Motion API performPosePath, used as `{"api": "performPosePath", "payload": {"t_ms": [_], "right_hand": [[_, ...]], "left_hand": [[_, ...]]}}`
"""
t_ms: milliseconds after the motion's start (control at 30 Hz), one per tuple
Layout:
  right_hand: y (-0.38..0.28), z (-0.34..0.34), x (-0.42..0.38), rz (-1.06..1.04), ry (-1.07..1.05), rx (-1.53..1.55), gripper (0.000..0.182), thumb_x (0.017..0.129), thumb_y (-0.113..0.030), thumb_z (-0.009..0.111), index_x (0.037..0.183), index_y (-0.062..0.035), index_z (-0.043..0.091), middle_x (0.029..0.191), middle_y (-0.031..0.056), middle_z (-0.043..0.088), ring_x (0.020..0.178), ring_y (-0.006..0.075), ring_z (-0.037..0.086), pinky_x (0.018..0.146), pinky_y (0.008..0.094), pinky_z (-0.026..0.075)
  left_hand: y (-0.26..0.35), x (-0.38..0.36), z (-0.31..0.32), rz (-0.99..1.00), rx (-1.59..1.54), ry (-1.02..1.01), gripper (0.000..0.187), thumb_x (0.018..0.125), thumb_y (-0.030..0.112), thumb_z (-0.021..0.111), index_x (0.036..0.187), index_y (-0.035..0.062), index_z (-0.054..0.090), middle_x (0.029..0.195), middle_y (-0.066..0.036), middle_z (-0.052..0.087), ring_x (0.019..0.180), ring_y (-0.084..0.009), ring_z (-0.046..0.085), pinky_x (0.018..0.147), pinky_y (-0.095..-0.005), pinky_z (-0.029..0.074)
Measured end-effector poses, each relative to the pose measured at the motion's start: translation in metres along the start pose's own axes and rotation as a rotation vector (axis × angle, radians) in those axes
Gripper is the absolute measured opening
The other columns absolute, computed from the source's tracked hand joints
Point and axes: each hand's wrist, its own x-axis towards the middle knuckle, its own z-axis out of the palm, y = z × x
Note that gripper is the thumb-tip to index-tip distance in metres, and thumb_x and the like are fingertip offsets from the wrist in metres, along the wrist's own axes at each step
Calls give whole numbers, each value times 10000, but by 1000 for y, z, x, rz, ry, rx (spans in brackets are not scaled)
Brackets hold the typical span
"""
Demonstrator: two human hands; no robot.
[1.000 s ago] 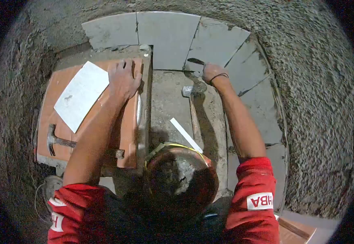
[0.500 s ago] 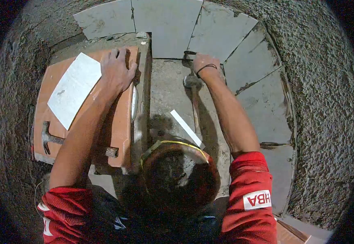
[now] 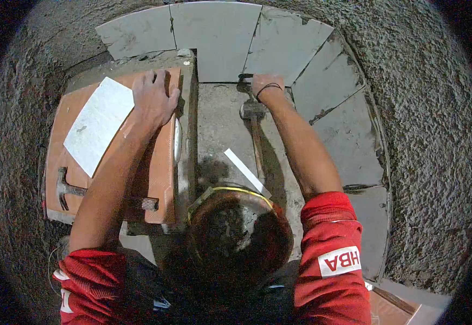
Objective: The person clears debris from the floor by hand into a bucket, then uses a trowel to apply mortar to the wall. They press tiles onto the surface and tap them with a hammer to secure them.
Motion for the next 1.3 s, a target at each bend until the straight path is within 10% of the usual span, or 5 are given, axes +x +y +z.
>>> {"api": "performPosePath", "payload": {"t_ms": [833,1167,1200,1300], "right_hand": [[58,35,2,65,-18,152,307,920,-211,585,1099,-10,732,1096,242,738,1022,414,727,871,506,582],[142,209,21,-63,-226,88,297,934,-259,618,856,5,731,791,161,723,697,325,690,654,434,556],[159,226,30,324,-253,628,354,927,-291,607,876,45,706,780,170,699,660,309,649,624,439,524],[135,197,19,256,-90,609,413,923,-325,585,876,75,676,762,201,679,655,313,639,627,444,510]], "left_hand": [[-3,1,1,-35,-38,-24,498,895,356,618,1230,-11,619,1135,-227,621,1091,-401,566,978,-534,424],[-2,2,3,-20,-3,-17,505,895,353,620,1242,-14,611,1165,-231,611,1132,-400,549,1008,-524,418],[-1,1,4,-29,-12,-15,505,886,356,631,1240,-3,621,1195,-224,613,1159,-391,547,1010,-534,406],[-4,1,12,-22,6,25,517,878,359,637,1255,4,630,1234,-221,614,1182,-383,544,1008,-545,397]]}}
